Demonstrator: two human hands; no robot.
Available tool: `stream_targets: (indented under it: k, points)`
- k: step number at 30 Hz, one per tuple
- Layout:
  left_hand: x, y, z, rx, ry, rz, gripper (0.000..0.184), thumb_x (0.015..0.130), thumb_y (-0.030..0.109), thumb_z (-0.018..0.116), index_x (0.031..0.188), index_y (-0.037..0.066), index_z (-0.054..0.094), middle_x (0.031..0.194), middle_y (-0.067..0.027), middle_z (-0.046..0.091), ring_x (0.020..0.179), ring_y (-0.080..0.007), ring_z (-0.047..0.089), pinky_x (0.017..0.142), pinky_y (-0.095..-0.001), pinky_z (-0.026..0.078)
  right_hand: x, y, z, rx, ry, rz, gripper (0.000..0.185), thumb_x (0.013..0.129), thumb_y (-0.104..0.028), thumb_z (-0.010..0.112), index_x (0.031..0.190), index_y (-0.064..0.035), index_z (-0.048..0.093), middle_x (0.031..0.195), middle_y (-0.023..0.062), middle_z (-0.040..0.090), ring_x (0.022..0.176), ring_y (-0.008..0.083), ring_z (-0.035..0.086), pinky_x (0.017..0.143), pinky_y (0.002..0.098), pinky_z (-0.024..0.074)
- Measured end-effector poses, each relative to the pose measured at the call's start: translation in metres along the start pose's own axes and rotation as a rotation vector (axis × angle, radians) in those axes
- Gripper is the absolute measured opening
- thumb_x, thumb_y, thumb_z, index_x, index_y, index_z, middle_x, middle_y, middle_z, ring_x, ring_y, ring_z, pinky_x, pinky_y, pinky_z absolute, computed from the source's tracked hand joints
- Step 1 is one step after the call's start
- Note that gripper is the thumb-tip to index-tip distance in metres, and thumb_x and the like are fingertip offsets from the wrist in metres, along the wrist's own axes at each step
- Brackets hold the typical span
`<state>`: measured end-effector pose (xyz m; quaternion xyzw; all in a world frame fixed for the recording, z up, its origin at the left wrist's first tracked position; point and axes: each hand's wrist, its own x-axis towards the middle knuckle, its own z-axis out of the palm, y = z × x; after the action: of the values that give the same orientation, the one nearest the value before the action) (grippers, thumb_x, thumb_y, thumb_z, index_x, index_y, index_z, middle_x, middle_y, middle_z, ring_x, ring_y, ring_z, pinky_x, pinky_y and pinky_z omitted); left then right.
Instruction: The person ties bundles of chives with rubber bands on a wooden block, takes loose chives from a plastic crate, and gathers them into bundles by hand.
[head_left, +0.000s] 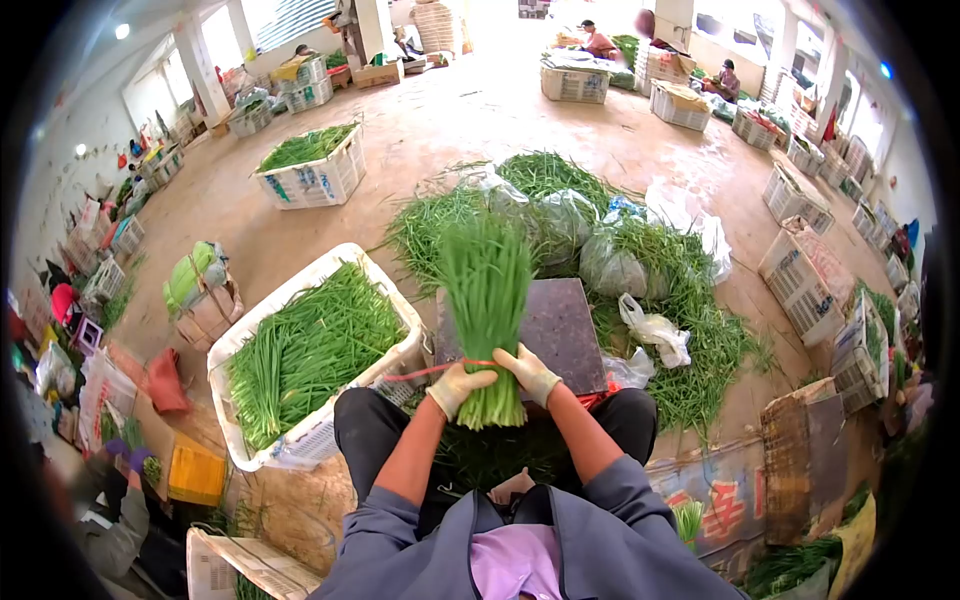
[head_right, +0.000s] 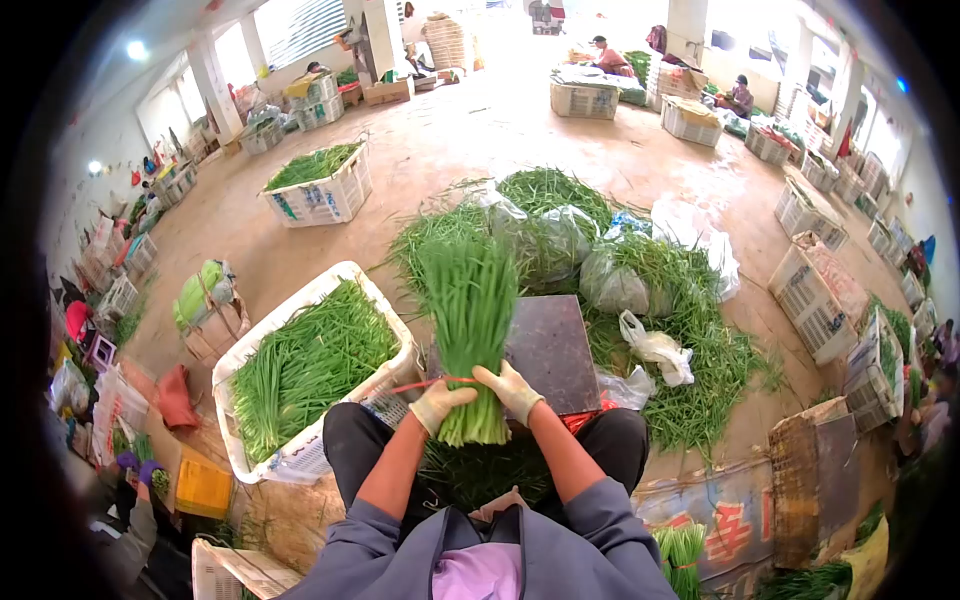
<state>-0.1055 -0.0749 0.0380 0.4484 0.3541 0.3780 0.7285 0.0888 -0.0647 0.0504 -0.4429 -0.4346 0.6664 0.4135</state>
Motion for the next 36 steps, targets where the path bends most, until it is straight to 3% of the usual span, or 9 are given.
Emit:
stream_targets:
  k: [2, 7, 13, 18, 20, 25, 28, 33, 36]
  points:
    - [-0.005, -0.015, 0.010, 0.000, 0.056, 0.102, 0.072, 0.088, 0.023, 0.073, 0.146, 0.003, 0.035, 0.129, -0.0082, 0.058, 0.111, -0.0187, 0.059, 0.095, -0.0363, 0.050, 0.001, -0.006, 0.010, 0.090, -0.024, -0.130, 0.053, 0.089, -0.022, 0.071, 0.131, 0.0030, 0.051, 0.119, 0.0111, 0.063, 0.104, 0.0177, 0.061, 0.087, 0.0352, 0.0515]
    - [0.014, -0.031, -0.008, 0.044, 0.194, 0.193, 0.067, 0.092, 0.026, 0.069, 0.146, 0.003, 0.037, 0.130, -0.0092, 0.058, 0.112, -0.0198, 0.060, 0.095, -0.0373, 0.050, -0.007, 0.010, 0.018, -0.044, -0.003, -0.182, 0.049, 0.085, -0.013, 0.075, 0.125, 0.0029, 0.054, 0.112, 0.0090, 0.067, 0.096, 0.0166, 0.065, 0.085, 0.0319, 0.0540]
    - [0.008, -0.011, -0.019, -0.562, 0.316, 0.178, 0.046, 0.095, 0.021, 0.062, 0.135, 0.001, 0.053, 0.126, -0.0130, 0.063, 0.106, -0.0269, 0.066, 0.091, -0.0418, 0.055, -0.006, 0.039, 0.034, -0.408, -0.055, -0.251, 0.074, 0.075, -0.024, 0.085, 0.132, 0.0032, 0.047, 0.115, 0.0132, 0.066, 0.105, 0.0201, 0.064, 0.093, 0.0342, 0.0508]
    - [0.008, -0.009, -0.020, -0.665, 0.474, 0.275, 0.039, 0.095, 0.017, 0.057, 0.130, -0.001, 0.056, 0.118, -0.0151, 0.066, 0.098, -0.0295, 0.069, 0.085, -0.0431, 0.058, -0.011, 0.018, 0.036, -0.669, -0.045, -0.189, 0.089, 0.076, -0.024, 0.085, 0.143, 0.0022, 0.035, 0.122, 0.0126, 0.063, 0.110, 0.0191, 0.061, 0.095, 0.0334, 0.0495]
    - [0.011, -0.011, -0.028, -0.735, 0.448, 0.230, 0.040, 0.098, 0.024, 0.053, 0.130, 0.000, 0.056, 0.117, -0.0158, 0.067, 0.096, -0.0304, 0.070, 0.084, -0.0440, 0.059, -0.016, 0.004, 0.038, -0.725, -0.070, -0.007, 0.100, 0.075, -0.033, 0.085, 0.148, 0.0035, 0.028, 0.132, 0.0199, 0.059, 0.121, 0.0221, 0.058, 0.102, 0.0346, 0.0453]
    - [0.008, -0.010, -0.039, -0.970, 0.387, 0.197, 0.045, 0.100, 0.035, 0.046, 0.129, 0.003, 0.058, 0.119, -0.0154, 0.067, 0.100, -0.0324, 0.068, 0.089, -0.0482, 0.056, -0.030, -0.010, 0.038, -0.857, -0.221, -0.030, 0.100, 0.074, -0.040, 0.083, 0.147, 0.0041, 0.030, 0.132, 0.0234, 0.058, 0.124, 0.0280, 0.057, 0.104, 0.0360, 0.0433]
    - [0.009, -0.014, -0.044, -0.969, 0.394, 0.130, 0.046, 0.100, 0.037, 0.045, 0.131, 0.004, 0.058, 0.122, -0.0144, 0.066, 0.104, -0.0324, 0.067, 0.091, -0.0482, 0.055, -0.035, -0.002, 0.042, -0.690, -0.272, -0.083, 0.073, 0.077, -0.032, 0.081, 0.133, 0.0030, 0.049, 0.122, 0.0180, 0.065, 0.116, 0.0233, 0.061, 0.101, 0.0344, 0.0452]
    - [0.000, 0.006, -0.038, -1.006, 0.186, 0.108, 0.057, 0.101, 0.050, 0.046, 0.137, 0.007, 0.053, 0.132, -0.0124, 0.061, 0.115, -0.0308, 0.061, 0.101, -0.0494, 0.048, -0.040, -0.011, 0.040, -0.510, -0.225, -0.005, 0.054, 0.081, -0.013, 0.078, 0.128, 0.0000, 0.056, 0.111, 0.0061, 0.069, 0.095, 0.0108, 0.063, 0.087, 0.0299, 0.0522]
    - [-0.016, 0.005, -0.012, -0.685, 0.110, 0.235, 0.070, 0.097, 0.059, 0.048, 0.144, 0.008, 0.044, 0.140, -0.0102, 0.054, 0.125, -0.0279, 0.054, 0.107, -0.0455, 0.042, -0.035, -0.025, 0.039, -0.254, -0.179, -0.001, 0.048, 0.083, -0.011, 0.075, 0.126, 0.0009, 0.058, 0.108, 0.0060, 0.069, 0.091, 0.0117, 0.064, 0.083, 0.0301, 0.0536]
